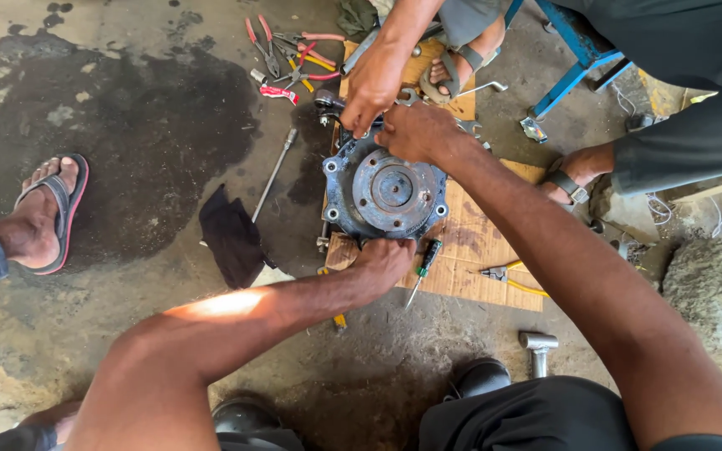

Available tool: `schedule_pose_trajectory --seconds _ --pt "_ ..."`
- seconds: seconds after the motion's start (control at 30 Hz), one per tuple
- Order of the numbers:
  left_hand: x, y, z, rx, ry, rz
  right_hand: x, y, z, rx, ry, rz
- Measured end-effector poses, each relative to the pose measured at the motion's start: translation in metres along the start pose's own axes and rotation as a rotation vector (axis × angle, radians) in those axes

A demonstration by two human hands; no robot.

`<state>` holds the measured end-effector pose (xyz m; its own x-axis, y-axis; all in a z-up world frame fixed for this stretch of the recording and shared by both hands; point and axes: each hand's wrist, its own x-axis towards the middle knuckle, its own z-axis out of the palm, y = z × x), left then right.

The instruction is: The person kneels on the workshop floor and works on a differential gearbox housing placed on cardboard. They strike a drift punch with a hammer to drive components out of the housing, reposition the housing, and use a long socket wrench on its fasteners while another person steadies the assembly.

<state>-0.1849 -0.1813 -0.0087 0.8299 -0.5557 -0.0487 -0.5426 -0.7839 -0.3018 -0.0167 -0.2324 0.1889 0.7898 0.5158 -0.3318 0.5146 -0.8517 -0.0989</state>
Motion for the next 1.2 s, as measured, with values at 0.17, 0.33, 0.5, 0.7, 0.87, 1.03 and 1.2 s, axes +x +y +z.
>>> schedule_pose_trajectory --seconds 0.17,0.33,0.5,0.7,0.87,1.03,1.2 --pt "0.011 -0.005 0.012 -0.177 -0.271 0.004 0.000 0.007 0.004 -0.011 -0.068 -0.026" --pt "0.007 -0.008 -0.004 -0.099 -0.117 -0.044 -0.020 0.000 -0.009 0.095 -0.181 -0.026" --pt "-0.008 -0.029 -0.001 -0.154 -0.379 0.025 -0.032 -0.004 -0.009 0.168 -0.287 -0.057" --pt "-0.017 -0.041 0.017 -0.573 -0.494 -0.201 -0.077 0.004 0.051 0.289 -0.705 -0.138" --pt "-0.029 -0.070 -0.014 -0.593 -0.709 -0.096 -0.110 -0.003 0.147 -0.117 -0.329 -0.241" --pt "-0.045 -0.076 0.006 -0.777 -0.700 -0.154 -0.111 -0.012 0.158 -0.200 -0.197 -0.181" --pt "-0.042 -0.073 0.042 -0.795 -0.772 -0.091 -0.107 -0.001 0.182 -0.253 0.034 -0.361"
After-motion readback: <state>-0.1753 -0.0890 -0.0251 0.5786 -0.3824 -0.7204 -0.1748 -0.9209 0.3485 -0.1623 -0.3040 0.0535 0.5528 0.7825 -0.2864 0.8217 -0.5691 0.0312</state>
